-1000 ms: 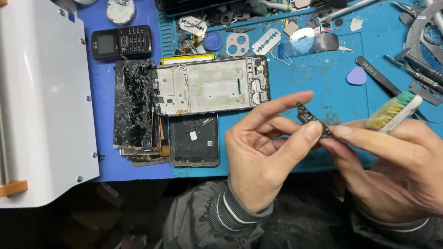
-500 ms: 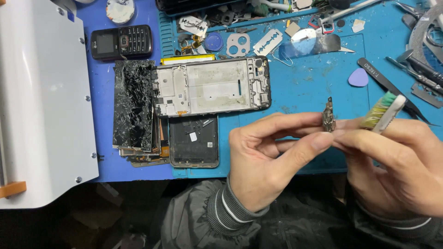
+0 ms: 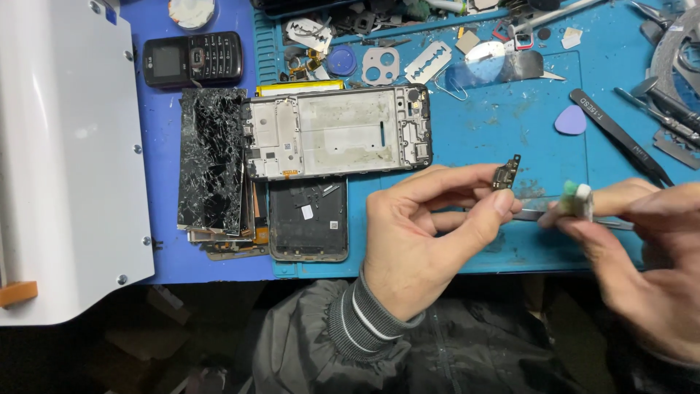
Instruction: Cleaning internal components of a mobile phone using a cloth, brush, and cleaning solution during a repair process.
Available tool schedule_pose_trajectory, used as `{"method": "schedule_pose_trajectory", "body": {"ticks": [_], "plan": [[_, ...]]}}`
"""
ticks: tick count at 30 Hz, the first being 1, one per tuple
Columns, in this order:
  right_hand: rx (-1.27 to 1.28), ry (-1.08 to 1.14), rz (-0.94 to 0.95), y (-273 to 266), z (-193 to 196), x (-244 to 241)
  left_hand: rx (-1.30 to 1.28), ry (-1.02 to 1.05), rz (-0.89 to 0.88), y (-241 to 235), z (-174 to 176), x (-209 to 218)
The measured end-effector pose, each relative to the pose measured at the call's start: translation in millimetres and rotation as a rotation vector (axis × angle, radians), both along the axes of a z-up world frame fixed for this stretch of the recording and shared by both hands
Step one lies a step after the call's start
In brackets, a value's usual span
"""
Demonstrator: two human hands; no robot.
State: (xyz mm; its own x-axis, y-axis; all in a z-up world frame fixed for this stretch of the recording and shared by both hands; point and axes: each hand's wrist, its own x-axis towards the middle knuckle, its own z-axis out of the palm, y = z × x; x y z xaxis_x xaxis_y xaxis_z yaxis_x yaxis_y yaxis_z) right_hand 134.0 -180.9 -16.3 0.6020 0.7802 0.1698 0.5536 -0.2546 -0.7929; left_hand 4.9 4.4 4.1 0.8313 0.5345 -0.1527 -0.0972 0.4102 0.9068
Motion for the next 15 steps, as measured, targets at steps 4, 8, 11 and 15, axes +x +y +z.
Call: {"method": "schedule_pose_trajectory", "body": {"ticks": [4, 8, 11, 15], "plan": [[-0.110, 0.284, -0.272, -7, -5, 8, 0.079, 0.065, 0.003, -2, 1, 0], [0.005, 0.382, -0.155, -7, -4, 18, 0.140, 0.079, 0.009, -4, 1, -1], [-0.080, 0.235, -0.053, 10, 11, 14, 0.180, 0.100, 0.002, -4, 1, -2], [0.040, 0.398, -0.012, 29, 25, 3, 0.163, 0.051, -0.037, -5, -2, -4]]}}
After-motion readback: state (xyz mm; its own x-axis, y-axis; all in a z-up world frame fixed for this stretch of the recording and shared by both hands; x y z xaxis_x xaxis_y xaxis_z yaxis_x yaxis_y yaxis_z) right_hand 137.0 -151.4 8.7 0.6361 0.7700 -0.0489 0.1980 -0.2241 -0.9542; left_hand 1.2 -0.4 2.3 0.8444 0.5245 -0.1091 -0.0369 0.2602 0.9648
